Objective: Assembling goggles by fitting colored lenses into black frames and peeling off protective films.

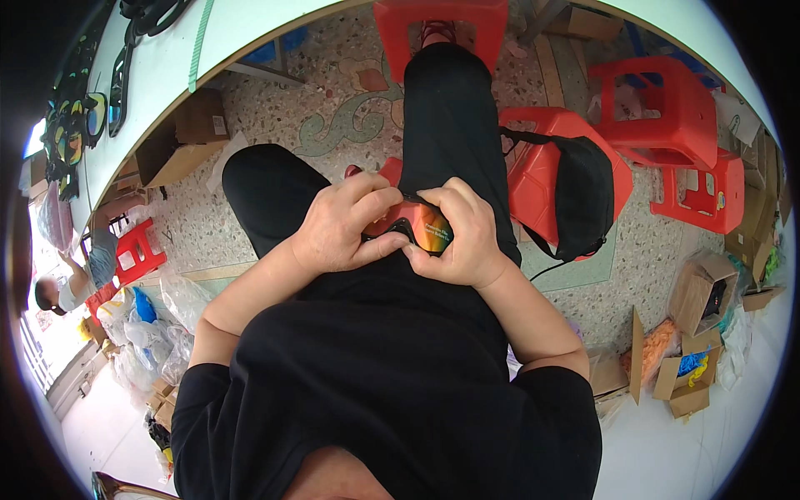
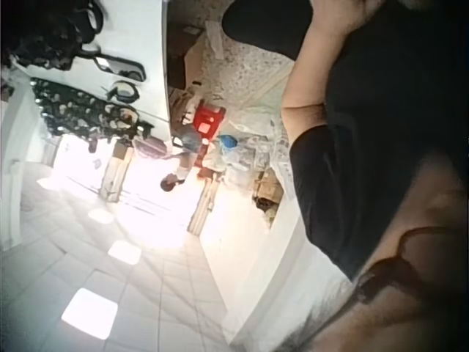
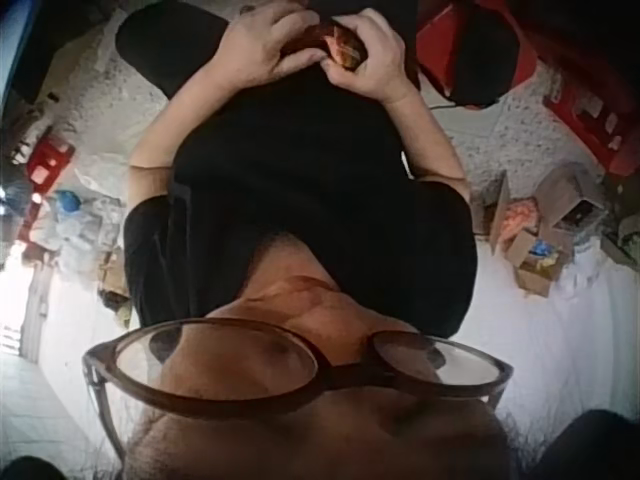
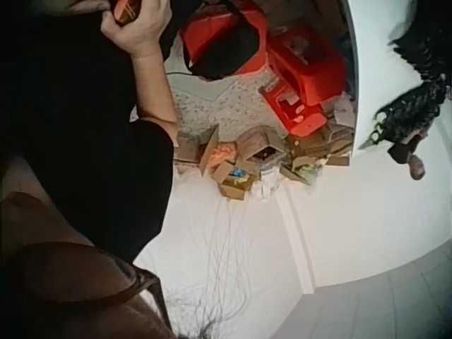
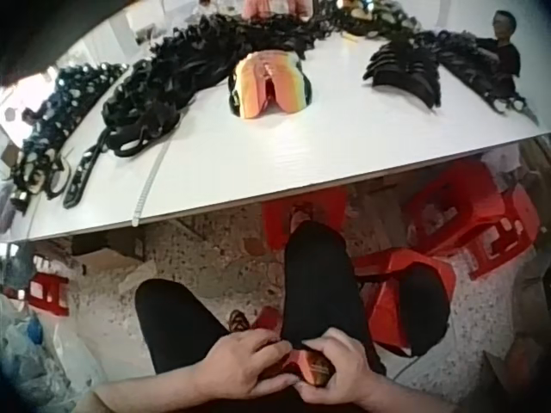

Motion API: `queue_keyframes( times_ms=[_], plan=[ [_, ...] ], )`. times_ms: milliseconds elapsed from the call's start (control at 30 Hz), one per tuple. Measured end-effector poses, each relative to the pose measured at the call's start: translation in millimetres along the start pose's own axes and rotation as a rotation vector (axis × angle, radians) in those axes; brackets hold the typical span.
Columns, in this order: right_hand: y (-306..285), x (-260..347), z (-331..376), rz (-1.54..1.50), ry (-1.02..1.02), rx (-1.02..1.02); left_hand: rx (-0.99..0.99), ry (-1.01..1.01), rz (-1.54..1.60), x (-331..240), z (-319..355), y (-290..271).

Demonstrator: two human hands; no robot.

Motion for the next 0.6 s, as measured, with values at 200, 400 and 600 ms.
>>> queue_keyframes(
  times_ms=[200,400,600],
  plan=[
    [6,-15,-5,-0.207,0.245,0.281,-0.063,-0.006,0.023,-2,2,3],
    [14,-15,-5,-0.248,0.209,0.405,-0.079,-0.051,0.059,-2,4,7],
    [18,-5,-3,-0.273,0.142,0.325,-0.119,-0.126,0.235,3,14,13]
  ],
)
Point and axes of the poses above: each hand's wrist, its own z-axis away from the middle knuckle, its own y-axis out of the palm, x = y × z, the point moved 7 cm from there along -z, towards the middle knuckle, and after that the axes turned 3 degrees about -x, right-handed, at the moved point
